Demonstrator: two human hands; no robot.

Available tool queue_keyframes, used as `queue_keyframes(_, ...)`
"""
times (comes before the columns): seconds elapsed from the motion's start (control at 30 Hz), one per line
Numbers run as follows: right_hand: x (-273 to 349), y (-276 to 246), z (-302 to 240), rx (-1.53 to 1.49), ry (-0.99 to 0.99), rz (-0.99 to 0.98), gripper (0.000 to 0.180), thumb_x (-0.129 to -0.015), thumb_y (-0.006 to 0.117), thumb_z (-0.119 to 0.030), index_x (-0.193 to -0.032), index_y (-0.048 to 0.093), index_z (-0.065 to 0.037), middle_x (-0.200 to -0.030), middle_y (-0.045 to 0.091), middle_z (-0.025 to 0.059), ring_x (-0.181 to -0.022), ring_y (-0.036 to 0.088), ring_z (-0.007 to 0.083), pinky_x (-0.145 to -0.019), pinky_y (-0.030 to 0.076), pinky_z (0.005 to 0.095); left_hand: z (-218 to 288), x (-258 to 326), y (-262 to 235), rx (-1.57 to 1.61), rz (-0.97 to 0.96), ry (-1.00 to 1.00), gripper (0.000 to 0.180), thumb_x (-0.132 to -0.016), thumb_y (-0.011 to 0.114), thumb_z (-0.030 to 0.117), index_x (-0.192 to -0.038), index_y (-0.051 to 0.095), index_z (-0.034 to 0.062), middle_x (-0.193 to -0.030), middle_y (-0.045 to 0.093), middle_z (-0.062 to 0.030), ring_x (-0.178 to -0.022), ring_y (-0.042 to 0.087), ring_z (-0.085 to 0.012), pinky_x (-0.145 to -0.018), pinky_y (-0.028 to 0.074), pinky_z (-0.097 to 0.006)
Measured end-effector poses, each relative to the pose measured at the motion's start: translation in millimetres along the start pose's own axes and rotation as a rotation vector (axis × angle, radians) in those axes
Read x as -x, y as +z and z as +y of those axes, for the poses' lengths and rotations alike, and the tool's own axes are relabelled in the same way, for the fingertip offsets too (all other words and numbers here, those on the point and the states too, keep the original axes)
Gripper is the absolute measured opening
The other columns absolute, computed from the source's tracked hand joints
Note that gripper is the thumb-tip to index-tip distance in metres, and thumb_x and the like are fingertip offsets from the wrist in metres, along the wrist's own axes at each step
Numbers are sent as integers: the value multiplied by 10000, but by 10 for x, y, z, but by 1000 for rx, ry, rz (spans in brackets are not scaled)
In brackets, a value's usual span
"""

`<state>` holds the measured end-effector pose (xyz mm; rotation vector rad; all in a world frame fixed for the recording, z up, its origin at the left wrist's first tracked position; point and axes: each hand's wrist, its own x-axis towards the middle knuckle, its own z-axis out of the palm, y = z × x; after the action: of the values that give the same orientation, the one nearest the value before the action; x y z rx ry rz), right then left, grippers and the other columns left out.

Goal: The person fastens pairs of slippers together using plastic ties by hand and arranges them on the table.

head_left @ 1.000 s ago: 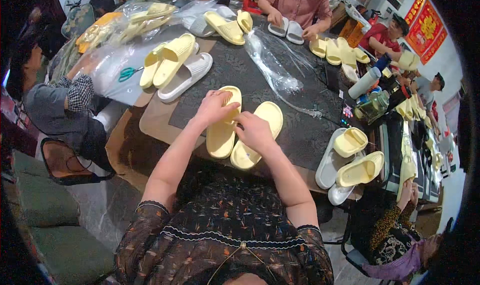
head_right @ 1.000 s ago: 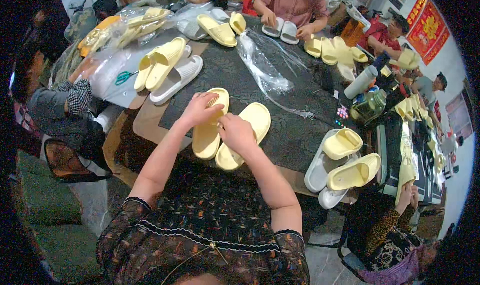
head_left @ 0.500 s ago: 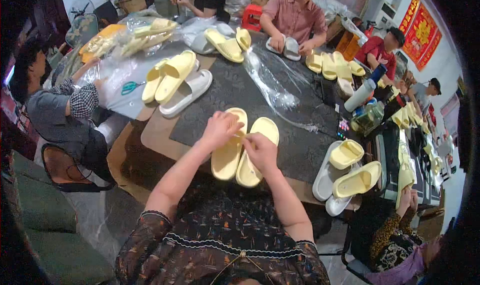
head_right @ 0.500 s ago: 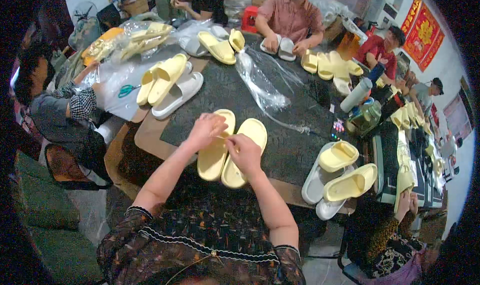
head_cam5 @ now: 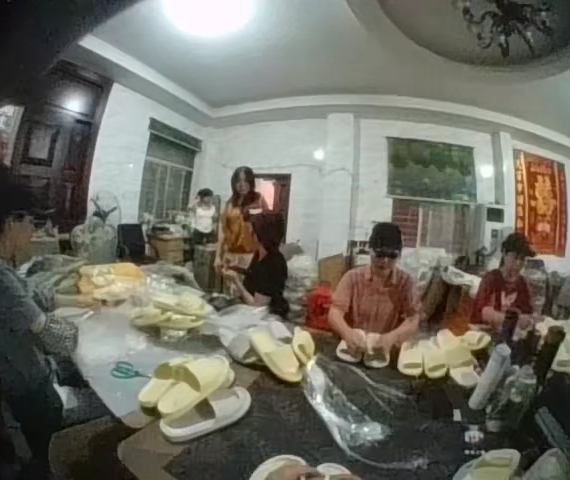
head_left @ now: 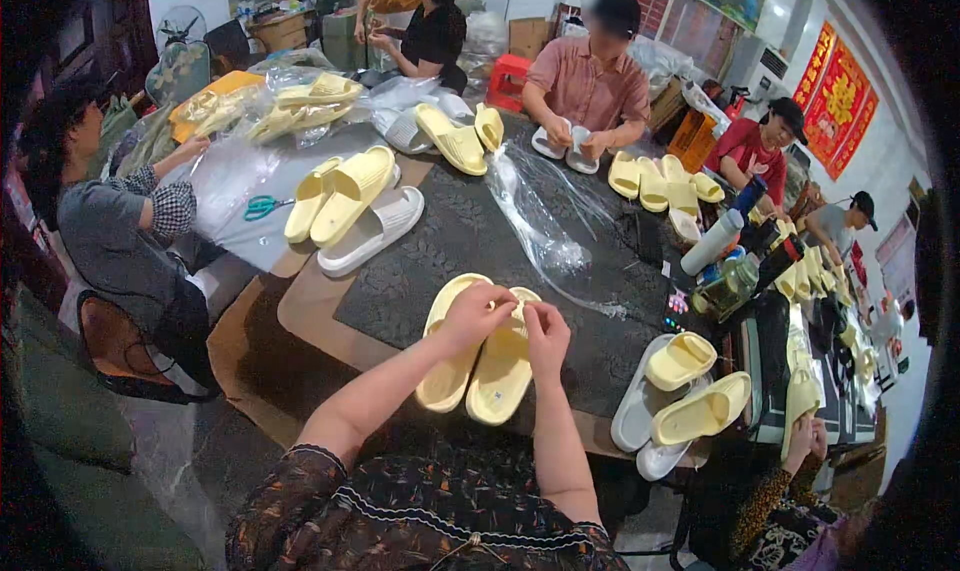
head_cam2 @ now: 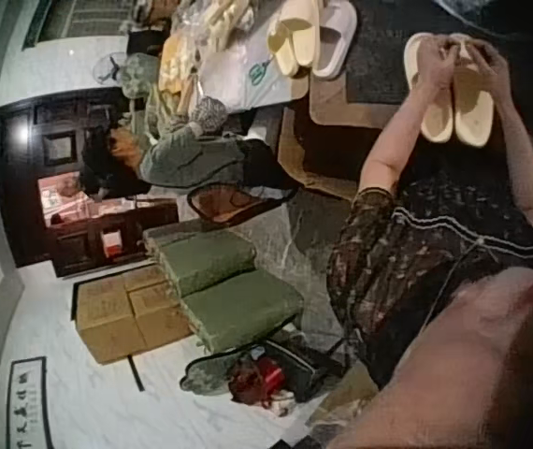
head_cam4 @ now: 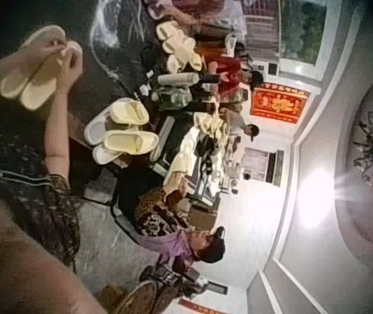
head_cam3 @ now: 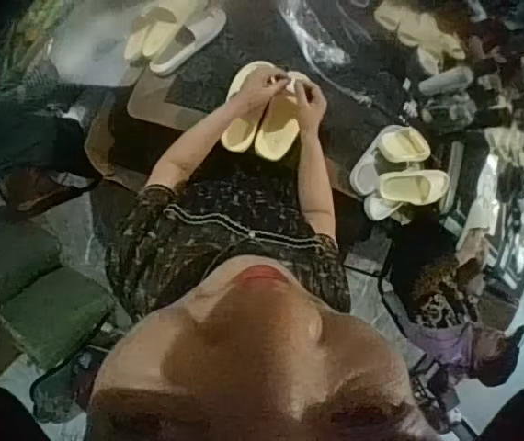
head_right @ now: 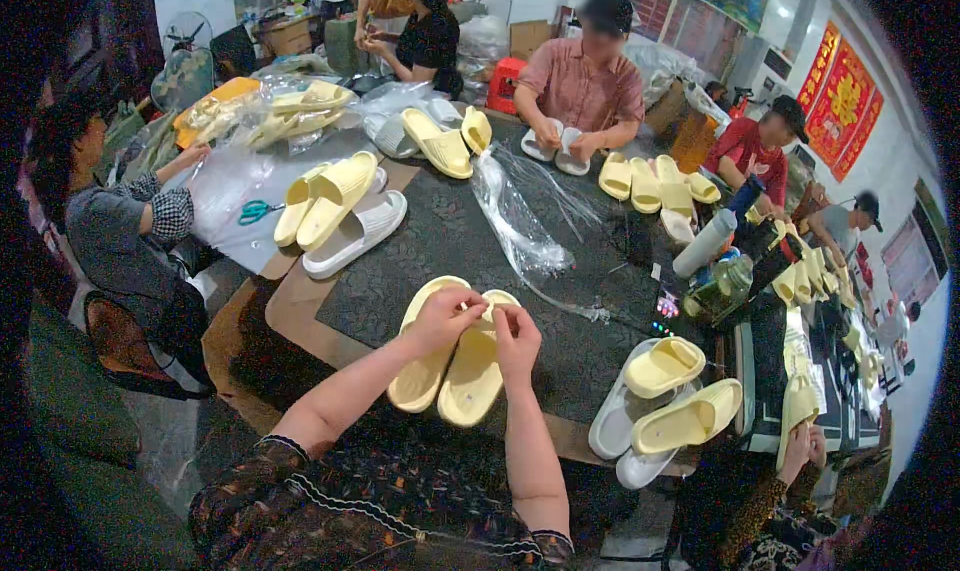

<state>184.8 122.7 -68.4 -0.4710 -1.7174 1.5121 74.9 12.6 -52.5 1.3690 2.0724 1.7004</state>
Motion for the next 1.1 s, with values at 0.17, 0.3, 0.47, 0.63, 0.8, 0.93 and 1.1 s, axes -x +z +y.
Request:
queue_keyframes(0.17, 16, -29, 3, -86, 50, 6, 107, -879, 652, -118, -894, 655, -12, -767, 595, -40, -682, 501, 25, -610, 399, 184, 3, 94, 37, -44, 107, 76, 105, -806, 674, 110, -873, 687, 30, -748, 620, -66, -682, 561, -166, -603, 453, -294)
queue_keyframes(0.3, 14, -27, 19, -71, 17, 22, 100, -871, 661, -121, -862, 647, -22, -726, 576, -57, -635, 474, 10, -561, 366, 181, 33, 101, 26, 18, 161, 58, 94, -791, 690, 104, -809, 686, 12, -683, 592, -62, -678, 545, -161, -617, 438, -289)
queue_keyframes(0.47, -2, -71, 72, 47, 26, -122, 104, -874, 660, -129, -871, 640, -27, -726, 571, -58, -629, 460, 6, -555, 354, 180, -38, 104, 14, 18, 164, 112, 101, -800, 694, 114, -818, 686, 16, -680, 577, -50, -664, 529, -139, -601, 432, -271)
queue_keyframes(0.63, 26, -70, 22, -124, 102, -44, 104, -871, 662, -124, -872, 652, -21, -739, 575, -59, -653, 485, 9, -581, 380, 176, 26, 122, 24, 64, 131, 31, 104, -811, 686, 134, -847, 689, 37, -706, 589, -51, -662, 536, -146, -583, 436, -274)
queue_keyframes(0.8, 40, -85, -9, -140, 107, -87, 86, -871, 653, -106, -869, 656, -20, -765, 585, -60, -678, 495, 8, -610, 395, 175, -43, 131, 21, 78, 137, 118, 108, -806, 684, 132, -870, 690, 45, -727, 609, -50, -672, 548, -162, -577, 440, -279)
queue_keyframes(0.93, 39, -105, 154, -107, 82, -99, 90, -865, 654, -108, -848, 650, -20, -753, 588, -53, -659, 480, 7, -588, 381, 179, -92, 128, 36, 39, 123, 147, 100, -795, 686, 126, -858, 691, 48, -739, 624, -48, -675, 548, -168, -575, 439, -283)
queue_keyframes(1.1, 34, -77, 59, -46, 74, -97, 86, -855, 663, -111, -847, 651, -26, -720, 569, -60, -621, 435, 5, -555, 349, 181, -64, 130, 30, 32, 150, 153, 91, -787, 693, 133, -804, 682, 45, -734, 622, -54, -678, 549, -176, -585, 437, -298)
